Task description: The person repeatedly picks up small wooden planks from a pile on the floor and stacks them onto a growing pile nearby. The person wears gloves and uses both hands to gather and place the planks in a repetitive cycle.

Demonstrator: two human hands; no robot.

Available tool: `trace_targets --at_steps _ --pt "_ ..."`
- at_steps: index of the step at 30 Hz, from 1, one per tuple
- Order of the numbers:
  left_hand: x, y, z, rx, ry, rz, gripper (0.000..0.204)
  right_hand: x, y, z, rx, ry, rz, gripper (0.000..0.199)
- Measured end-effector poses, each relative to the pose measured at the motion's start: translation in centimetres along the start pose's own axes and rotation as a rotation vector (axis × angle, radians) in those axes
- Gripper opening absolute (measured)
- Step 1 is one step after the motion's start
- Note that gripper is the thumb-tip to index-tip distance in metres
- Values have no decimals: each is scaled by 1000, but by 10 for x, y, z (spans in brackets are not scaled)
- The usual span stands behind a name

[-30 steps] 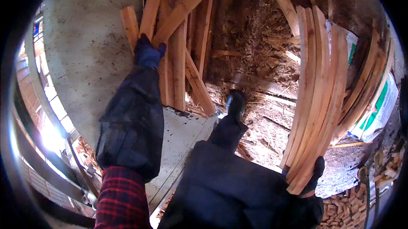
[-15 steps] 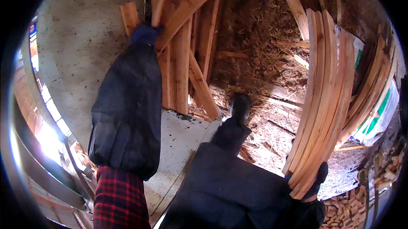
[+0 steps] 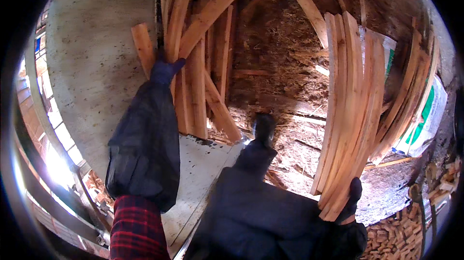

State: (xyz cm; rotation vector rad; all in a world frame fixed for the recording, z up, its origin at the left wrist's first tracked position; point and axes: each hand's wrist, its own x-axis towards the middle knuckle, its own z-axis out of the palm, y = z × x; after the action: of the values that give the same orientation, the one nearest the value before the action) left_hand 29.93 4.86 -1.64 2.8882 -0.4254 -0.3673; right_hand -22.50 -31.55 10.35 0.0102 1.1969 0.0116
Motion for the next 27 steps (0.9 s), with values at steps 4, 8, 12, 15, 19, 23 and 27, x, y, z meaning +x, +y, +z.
trace_targets --at_steps 4,8,12,15,19,23,27 --pt "7 0 15 75 -15 -135 79 2 3 -8 33 -10 8 91" --pt "-55 2 -32 -121 -84 -378 79 0 6 -15 62 -7 29 81" --pt "-134 26 -58 -214 -16 -266 70 7 9 -21 -11 -42 -58 80" --pt "-138 54 -49 -66 -137 -11 72 10 10 -23 -71 -10 -75 82" --pt "-53 75 11 138 111 404 93 8 9 -21 -142 23 -73 85" --pt "25 76 46 289 -35 302 107 2 1 -11 -108 29 -14 84" --pt "33 94 28 155 -244 213 111 -2 -5 6 -101 56 17 83"
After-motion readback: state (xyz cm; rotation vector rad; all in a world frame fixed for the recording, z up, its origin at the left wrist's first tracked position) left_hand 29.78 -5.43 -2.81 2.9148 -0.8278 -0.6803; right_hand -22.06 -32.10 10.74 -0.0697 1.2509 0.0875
